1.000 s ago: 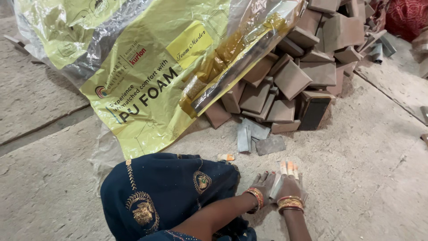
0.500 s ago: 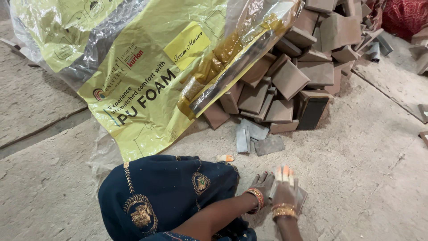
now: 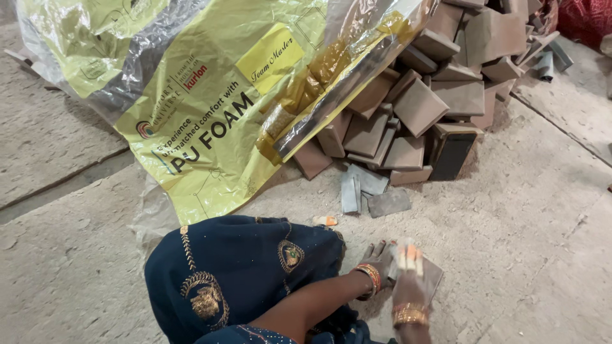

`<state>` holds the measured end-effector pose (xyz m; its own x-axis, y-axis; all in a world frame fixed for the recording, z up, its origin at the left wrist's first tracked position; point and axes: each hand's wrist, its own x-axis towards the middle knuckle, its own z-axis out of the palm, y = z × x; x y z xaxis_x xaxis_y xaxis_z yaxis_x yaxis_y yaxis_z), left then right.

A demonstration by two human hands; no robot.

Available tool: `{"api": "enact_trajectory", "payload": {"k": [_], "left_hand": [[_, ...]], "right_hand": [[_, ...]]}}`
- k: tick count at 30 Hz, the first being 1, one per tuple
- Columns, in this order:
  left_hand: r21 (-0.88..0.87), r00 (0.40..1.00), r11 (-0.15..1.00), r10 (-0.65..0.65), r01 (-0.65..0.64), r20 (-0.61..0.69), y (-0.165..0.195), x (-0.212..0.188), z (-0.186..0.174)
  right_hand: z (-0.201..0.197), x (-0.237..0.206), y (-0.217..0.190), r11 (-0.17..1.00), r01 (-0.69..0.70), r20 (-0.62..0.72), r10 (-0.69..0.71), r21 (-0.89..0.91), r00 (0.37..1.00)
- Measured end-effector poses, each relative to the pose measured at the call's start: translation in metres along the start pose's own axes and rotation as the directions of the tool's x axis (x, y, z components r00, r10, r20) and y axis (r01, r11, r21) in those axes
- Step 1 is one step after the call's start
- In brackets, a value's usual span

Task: The person sits on the floor and repeatedly smooths the surfaces of small rectangular foam blocks using a sanding block. They handle each block one at a time, rubbing the sanding block over the faces and edges, then place the finished pieces into a nearby pile.

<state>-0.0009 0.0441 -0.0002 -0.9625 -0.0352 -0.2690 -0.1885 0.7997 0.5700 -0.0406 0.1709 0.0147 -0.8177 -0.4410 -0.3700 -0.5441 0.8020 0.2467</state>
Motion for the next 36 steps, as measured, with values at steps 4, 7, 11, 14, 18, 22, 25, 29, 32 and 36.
{"api": "enact_trajectory", "payload": {"k": [4,7,11,14,18,22,25,29,32,36], "left_hand": [[-0.128,0.999,0.991,-0.042,0.038,-0.027,0.003,-0.002,-0.006],[-0.004,0.999,0.999,-0.036,0.036,-0.022,0.002,-0.002,-0.005],[0.037,0.993,0.997,0.073,-0.070,-0.089,0.003,0.001,0.001],[0.031,0.991,0.997,0.068,-0.065,-0.119,0.003,0.001,0.002],[0.041,0.992,0.997,-0.069,0.066,0.101,0.007,-0.002,-0.012],[-0.105,0.998,0.992,-0.065,0.064,-0.001,0.011,-0.006,-0.024],[0.137,0.999,0.990,-0.024,0.017,0.043,0.007,-0.006,-0.016],[0.265,0.997,0.964,0.017,-0.038,0.080,-0.006,-0.004,0.013],[-0.109,0.965,0.991,-0.045,0.075,0.260,-0.015,0.001,0.022],[0.286,0.993,0.957,0.003,-0.036,0.116,-0.034,-0.010,0.020]], "right_hand": [[-0.042,0.044,0.003,0.996,0.085,-0.286,-0.080,0.008,0.955],[-0.046,0.022,-0.001,1.000,0.013,-0.161,-0.010,0.019,0.987],[-0.021,-0.043,-0.010,0.975,0.205,-0.405,-0.223,-0.089,0.887],[-0.008,-0.052,-0.010,0.953,0.295,-0.580,-0.199,0.075,0.790],[-0.019,0.005,-0.002,0.992,0.125,-0.234,-0.116,0.023,0.965],[-0.039,0.037,-0.001,0.949,0.259,-0.502,-0.138,0.180,0.854],[-0.040,-0.006,-0.011,0.972,0.081,-0.125,-0.054,0.221,0.991],[-0.035,-0.092,-0.030,0.948,0.287,-0.489,-0.185,0.140,0.852],[-0.044,-0.103,-0.037,0.886,0.345,-0.594,-0.104,0.309,0.798],[-0.069,-0.036,-0.033,0.906,0.317,-0.623,-0.080,0.279,0.778]]}}
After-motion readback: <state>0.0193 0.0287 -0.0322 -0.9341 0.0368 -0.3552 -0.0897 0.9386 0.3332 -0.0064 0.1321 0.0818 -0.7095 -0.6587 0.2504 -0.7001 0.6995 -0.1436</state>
